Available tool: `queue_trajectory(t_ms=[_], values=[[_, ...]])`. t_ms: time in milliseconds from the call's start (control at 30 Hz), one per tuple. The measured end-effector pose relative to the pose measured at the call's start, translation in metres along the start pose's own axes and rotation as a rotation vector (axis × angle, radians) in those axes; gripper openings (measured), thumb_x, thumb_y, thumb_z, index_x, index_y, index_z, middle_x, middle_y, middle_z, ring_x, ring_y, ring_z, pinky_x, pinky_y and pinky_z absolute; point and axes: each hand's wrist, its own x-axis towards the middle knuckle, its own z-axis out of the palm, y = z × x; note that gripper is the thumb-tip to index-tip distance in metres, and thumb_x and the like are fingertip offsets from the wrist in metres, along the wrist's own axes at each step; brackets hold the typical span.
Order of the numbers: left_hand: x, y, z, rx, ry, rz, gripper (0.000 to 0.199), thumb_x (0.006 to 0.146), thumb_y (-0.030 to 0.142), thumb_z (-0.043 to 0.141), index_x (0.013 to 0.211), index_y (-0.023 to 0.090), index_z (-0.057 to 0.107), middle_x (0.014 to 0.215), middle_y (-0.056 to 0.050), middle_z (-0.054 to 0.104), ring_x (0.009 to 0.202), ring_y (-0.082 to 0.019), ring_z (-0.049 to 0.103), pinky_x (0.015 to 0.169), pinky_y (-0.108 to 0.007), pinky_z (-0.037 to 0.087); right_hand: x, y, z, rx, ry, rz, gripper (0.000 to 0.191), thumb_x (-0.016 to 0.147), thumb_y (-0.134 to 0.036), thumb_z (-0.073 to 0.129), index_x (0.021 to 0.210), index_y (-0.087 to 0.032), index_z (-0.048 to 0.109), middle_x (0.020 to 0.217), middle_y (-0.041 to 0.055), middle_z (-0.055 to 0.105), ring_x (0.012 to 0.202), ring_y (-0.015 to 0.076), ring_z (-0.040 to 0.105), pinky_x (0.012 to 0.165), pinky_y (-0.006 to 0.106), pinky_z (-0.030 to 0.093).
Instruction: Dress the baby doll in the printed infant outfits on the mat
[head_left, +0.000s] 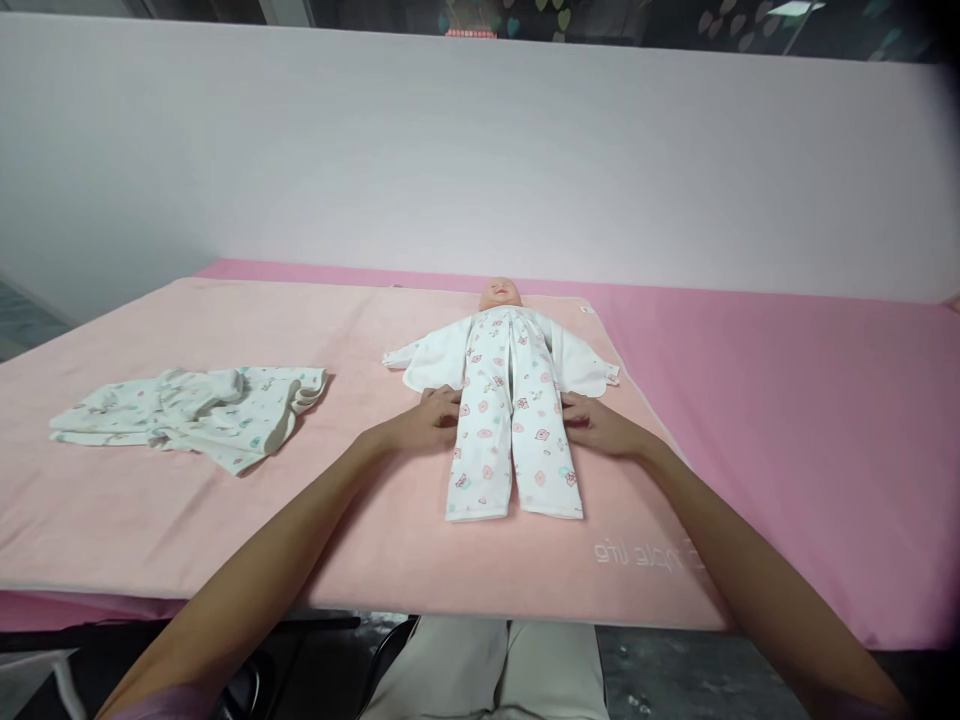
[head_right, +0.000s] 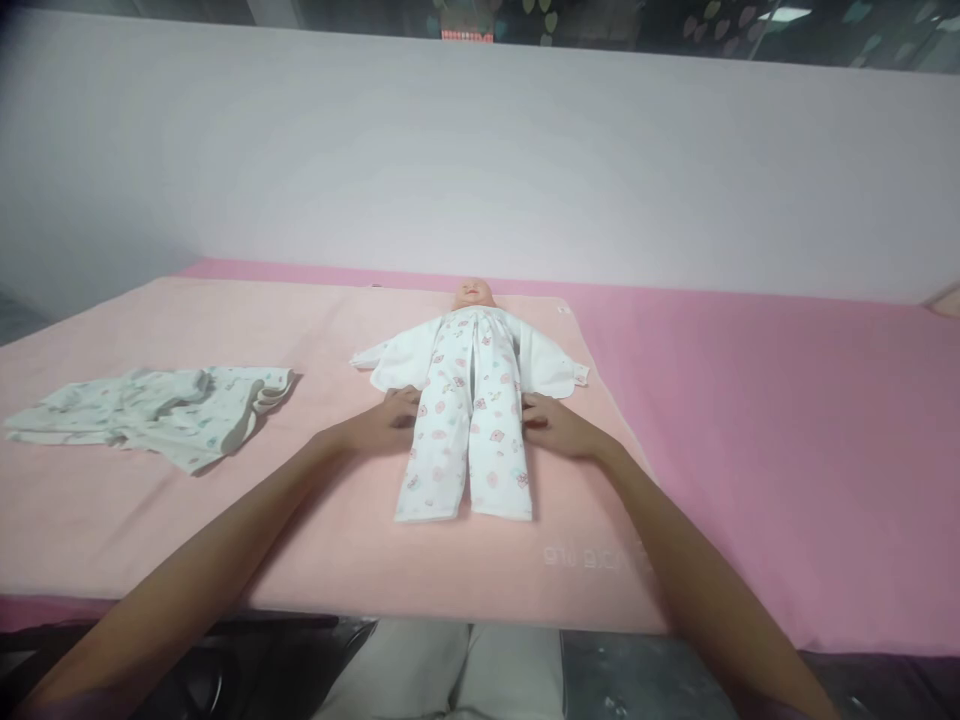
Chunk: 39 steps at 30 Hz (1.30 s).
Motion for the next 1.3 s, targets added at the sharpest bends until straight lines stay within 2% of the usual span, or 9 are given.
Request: queue_trajectory(t_ms=[200, 300, 500, 633, 733, 833, 933, 1100, 1300], values=[[-0.014, -0.025, -0.017, 0.062, 0.543, -0.638, 0.045, 0.096, 0.064, 0.053, 0.109, 0.022, 0.064, 0.104, -0.012, 0.072, 0.099, -0.031, 0.065, 0.085, -0.043, 0.051, -0.010, 0.026, -0.017, -0.269, 0.614, 0.514, 0.028, 0.095, -0.046, 0.058, 0.104, -0.023, 0.070, 0.110, 0.0100, 0.075, 0.096, 0.0280, 0.067, 0.086, 0.041, 0.050], [-0.010, -0.037, -0.018, 0.287, 0.608, -0.774, 0.051, 0.087, 0.068, 0.063, 0.104, 0.020, 0.060, 0.108, -0.017, 0.071, 0.117, -0.041, 0.060, 0.101, -0.056, 0.045, -0.004, 0.037, -0.012, -0.438, 0.641, 0.703, 0.042, 0.089, -0.060, 0.067, 0.101, -0.020, 0.061, 0.105, 0.0157, 0.071, 0.094, 0.0324, 0.065, 0.079, 0.041, 0.047], [0.004, -0.037, -0.030, 0.109, 0.462, -0.781, 0.036, 0.086, 0.048, 0.064, 0.066, 0.022, 0.049, 0.073, -0.007, 0.065, 0.088, -0.031, 0.065, 0.084, -0.042, 0.047, 0.008, 0.031, -0.020, -0.057, 0.523, 0.721, 0.038, 0.083, -0.051, 0.072, 0.069, -0.024, 0.049, 0.067, 0.0039, 0.056, 0.078, 0.0255, 0.058, 0.071, 0.035, 0.044], [0.025, -0.014, -0.043, -0.106, 0.711, -0.653, 0.027, 0.097, 0.043, 0.048, 0.095, 0.020, 0.064, 0.100, -0.007, 0.073, 0.092, -0.023, 0.067, 0.075, -0.032, 0.050, 0.032, 0.011, -0.046, 0.138, 0.558, 0.616, 0.032, 0.095, -0.053, 0.054, 0.081, -0.024, 0.051, 0.077, 0.0029, 0.060, 0.076, 0.0206, 0.059, 0.069, 0.032, 0.049], [0.060, 0.020, -0.043, -0.172, 0.837, -0.296, 0.033, 0.098, 0.039, 0.049, 0.123, 0.020, 0.063, 0.129, -0.009, 0.071, 0.113, -0.023, 0.067, 0.091, -0.033, 0.055, 0.070, -0.021, -0.047, 0.275, 0.638, 0.384, 0.023, 0.099, -0.047, 0.050, 0.097, -0.024, 0.052, 0.092, 0.0032, 0.064, 0.084, 0.0194, 0.061, 0.074, 0.031, 0.051], [0.081, 0.049, -0.033, -0.017, 0.575, -0.009, 0.021, 0.094, 0.032, 0.059, 0.111, 0.020, 0.065, 0.121, -0.009, 0.072, 0.115, -0.026, 0.065, 0.101, -0.040, 0.053, 0.097, -0.055, -0.028, 0.138, 0.483, 0.050, 0.014, 0.094, -0.035, 0.059, 0.093, -0.024, 0.052, 0.093, 0.0026, 0.062, 0.085, 0.0189, 0.058, 0.080, 0.032, 0.050], [0.065, 0.054, -0.019, 0.120, 0.379, 0.117, 0.021, 0.096, 0.026, 0.060, 0.116, 0.023, 0.061, 0.130, -0.010, 0.069, 0.126, -0.029, 0.060, 0.110, -0.046, 0.048, 0.089, -0.069, -0.005, -0.131, 0.300, -0.133, 0.010, 0.094, -0.027, 0.061, 0.101, -0.023, 0.057, 0.100, 0.0052, 0.063, 0.094, 0.0227, 0.058, 0.090, 0.038, 0.048], [0.006, 0.021, 0.001, 0.119, 0.519, -0.031, 0.038, 0.100, 0.037, 0.061, 0.134, 0.025, 0.050, 0.148, -0.013, 0.058, 0.136, -0.030, 0.054, 0.108, -0.047, 0.048, 0.034, -0.045, 0.011, -0.159, 0.468, -0.015, 0.025, 0.100, -0.039, 0.064, 0.119, -0.025, 0.057, 0.116, 0.0099, 0.064, 0.103, 0.0270, 0.059, 0.091, 0.042, 0.049], [0.004, 0.013, 0.020, 0.101, 0.449, -0.275, 0.024, 0.094, 0.028, 0.057, 0.118, 0.025, 0.051, 0.092, -0.002, 0.068, 0.085, -0.024, 0.065, 0.078, -0.038, 0.049, 0.015, -0.020, 0.019, -0.153, 0.385, 0.182, 0.024, 0.109, -0.049, 0.050, 0.115, -0.026, 0.055, 0.106, 0.0061, 0.066, 0.090, 0.0239, 0.061, 0.080, 0.039, 0.050]])
